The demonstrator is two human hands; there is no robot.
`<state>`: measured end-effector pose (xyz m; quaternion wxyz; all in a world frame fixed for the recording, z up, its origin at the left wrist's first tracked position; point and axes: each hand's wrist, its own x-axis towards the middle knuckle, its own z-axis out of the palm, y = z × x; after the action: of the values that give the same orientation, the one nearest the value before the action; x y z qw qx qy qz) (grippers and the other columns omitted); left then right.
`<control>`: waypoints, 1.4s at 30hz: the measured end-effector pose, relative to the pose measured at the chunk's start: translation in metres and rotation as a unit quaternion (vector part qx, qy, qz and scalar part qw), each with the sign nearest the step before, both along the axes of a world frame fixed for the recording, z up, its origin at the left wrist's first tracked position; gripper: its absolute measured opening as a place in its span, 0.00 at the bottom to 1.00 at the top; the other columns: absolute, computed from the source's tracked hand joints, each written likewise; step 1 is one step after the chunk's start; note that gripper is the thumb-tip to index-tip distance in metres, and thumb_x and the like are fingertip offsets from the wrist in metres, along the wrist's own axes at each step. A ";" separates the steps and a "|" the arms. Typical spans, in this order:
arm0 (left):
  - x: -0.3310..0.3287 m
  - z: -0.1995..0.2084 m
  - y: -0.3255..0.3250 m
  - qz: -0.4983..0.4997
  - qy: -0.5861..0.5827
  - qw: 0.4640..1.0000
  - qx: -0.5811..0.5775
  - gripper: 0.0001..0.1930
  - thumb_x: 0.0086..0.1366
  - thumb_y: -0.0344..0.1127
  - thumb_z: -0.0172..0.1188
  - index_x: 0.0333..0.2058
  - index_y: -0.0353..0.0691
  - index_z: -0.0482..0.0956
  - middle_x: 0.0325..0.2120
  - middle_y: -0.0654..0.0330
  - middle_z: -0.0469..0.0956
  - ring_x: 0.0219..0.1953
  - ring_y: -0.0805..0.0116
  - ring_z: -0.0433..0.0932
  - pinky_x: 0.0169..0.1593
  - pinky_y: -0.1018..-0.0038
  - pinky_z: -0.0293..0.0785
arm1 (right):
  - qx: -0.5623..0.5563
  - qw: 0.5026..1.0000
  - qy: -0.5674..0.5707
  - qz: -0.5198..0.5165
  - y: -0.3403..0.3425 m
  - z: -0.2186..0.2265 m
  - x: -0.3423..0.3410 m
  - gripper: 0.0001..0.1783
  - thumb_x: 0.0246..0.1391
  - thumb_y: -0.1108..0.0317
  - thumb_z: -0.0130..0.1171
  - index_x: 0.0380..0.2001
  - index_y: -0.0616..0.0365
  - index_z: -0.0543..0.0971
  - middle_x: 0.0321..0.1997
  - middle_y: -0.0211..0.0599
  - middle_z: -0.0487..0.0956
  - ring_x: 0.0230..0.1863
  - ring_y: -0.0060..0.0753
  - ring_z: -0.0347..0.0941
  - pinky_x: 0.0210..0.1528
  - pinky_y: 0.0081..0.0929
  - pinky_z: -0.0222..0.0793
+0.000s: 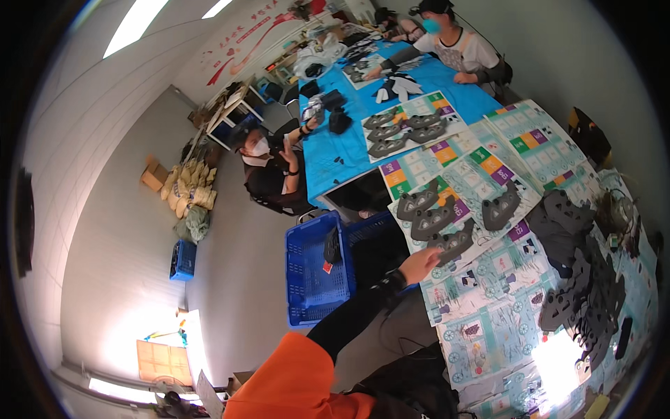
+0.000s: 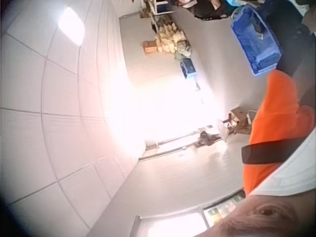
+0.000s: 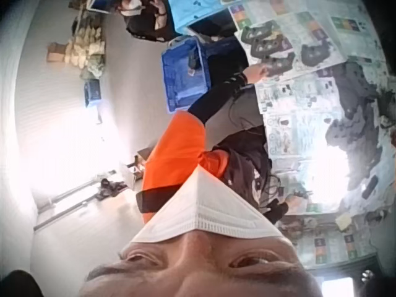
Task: The person holds a grey shoe component and applies adhesive using a hand-held applicator, then picks up small circular metal components and attaches them to the surface.
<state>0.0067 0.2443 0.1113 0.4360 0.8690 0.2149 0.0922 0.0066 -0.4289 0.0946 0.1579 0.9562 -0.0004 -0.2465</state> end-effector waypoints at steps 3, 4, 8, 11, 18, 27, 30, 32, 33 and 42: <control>-0.115 -0.022 0.005 0.043 0.088 0.995 0.011 0.13 0.70 0.37 0.59 0.49 0.38 0.81 0.42 0.49 0.84 0.45 0.49 0.83 0.49 0.61 0.79 | -0.104 0.986 -0.100 0.088 -0.041 -0.048 -0.015 0.29 0.60 0.55 0.58 0.54 0.71 0.78 0.51 0.55 0.83 0.51 0.53 0.81 0.54 0.46 0.76; -0.186 -0.027 0.017 0.089 0.100 0.990 0.049 0.13 0.69 0.38 0.59 0.48 0.39 0.81 0.41 0.49 0.84 0.46 0.48 0.83 0.49 0.60 0.79 | -0.081 0.985 -0.103 0.115 -0.027 -0.051 -0.005 0.29 0.60 0.55 0.58 0.54 0.71 0.78 0.51 0.55 0.83 0.51 0.53 0.81 0.54 0.46 0.76; -0.365 -0.064 0.031 -0.133 0.425 0.858 0.256 0.12 0.62 0.41 0.64 0.39 0.40 0.86 0.38 0.47 0.86 0.42 0.46 0.85 0.46 0.55 0.81 | 0.039 0.996 -0.075 -0.003 -0.025 -0.057 0.001 0.29 0.60 0.54 0.58 0.53 0.73 0.77 0.52 0.55 0.82 0.52 0.53 0.81 0.53 0.45 0.77; -0.391 -0.074 0.012 -0.050 0.562 0.822 0.076 0.16 0.63 0.43 0.61 0.41 0.36 0.86 0.40 0.45 0.86 0.46 0.46 0.85 0.48 0.53 0.81 | 0.102 0.988 -0.058 -0.102 -0.038 -0.061 0.005 0.30 0.61 0.54 0.58 0.52 0.75 0.76 0.53 0.55 0.81 0.53 0.53 0.81 0.52 0.45 0.77; -0.296 -0.068 -0.037 0.117 0.332 0.931 0.094 0.20 0.66 0.41 0.59 0.55 0.40 0.77 0.48 0.45 0.79 0.53 0.41 0.78 0.58 0.52 0.76 | 0.050 0.992 -0.094 -0.074 -0.053 -0.082 -0.002 0.33 0.56 0.60 0.64 0.55 0.77 0.71 0.54 0.60 0.80 0.56 0.62 0.79 0.57 0.48 0.76; -0.109 -0.012 -0.137 -0.235 0.229 0.914 0.239 0.33 0.61 0.35 0.65 0.66 0.42 0.68 0.69 0.53 0.63 0.66 0.49 0.68 0.58 0.52 0.75 | 0.160 0.969 -0.108 -0.154 -0.041 -0.059 -0.004 0.43 0.46 0.45 0.74 0.55 0.68 0.74 0.55 0.63 0.80 0.59 0.64 0.77 0.63 0.50 0.73; -0.087 -0.025 -0.163 -0.299 0.300 0.868 0.258 0.37 0.61 0.34 0.62 0.70 0.44 0.64 0.75 0.52 0.51 0.72 0.47 0.60 0.61 0.50 0.74 | 0.171 0.962 -0.099 -0.190 -0.033 -0.043 -0.010 0.43 0.45 0.44 0.75 0.55 0.67 0.75 0.55 0.63 0.80 0.59 0.65 0.77 0.63 0.50 0.73; -0.083 -0.041 -0.175 -0.311 0.336 0.853 0.250 0.36 0.64 0.36 0.60 0.71 0.45 0.62 0.77 0.52 0.46 0.75 0.47 0.54 0.63 0.46 0.71 | 0.166 0.961 -0.107 -0.191 -0.030 -0.037 -0.010 0.43 0.45 0.43 0.75 0.55 0.66 0.76 0.55 0.63 0.80 0.59 0.65 0.77 0.63 0.49 0.74; -0.083 -0.051 -0.179 -0.318 0.375 0.837 0.239 0.35 0.67 0.38 0.58 0.72 0.45 0.59 0.78 0.53 0.41 0.77 0.46 0.49 0.65 0.41 0.67 | 0.162 0.962 -0.112 -0.187 -0.029 -0.033 -0.011 0.43 0.44 0.43 0.76 0.55 0.65 0.76 0.55 0.63 0.80 0.59 0.64 0.77 0.63 0.48 0.74; -0.087 -0.102 -0.210 -0.101 -0.307 0.921 -0.219 0.09 0.73 0.44 0.56 0.49 0.59 0.77 0.76 0.60 0.52 0.78 0.46 0.45 0.60 0.49 0.56 | 0.166 0.967 -0.084 -0.176 -0.032 -0.023 -0.014 0.46 0.45 0.38 0.74 0.56 0.66 0.77 0.56 0.63 0.80 0.59 0.64 0.77 0.62 0.48 0.74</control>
<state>-0.0804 0.0339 0.0093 0.6668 0.6981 -0.0031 0.2606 -0.0071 -0.4609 0.0715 -0.0492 0.9712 -0.1412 -0.1855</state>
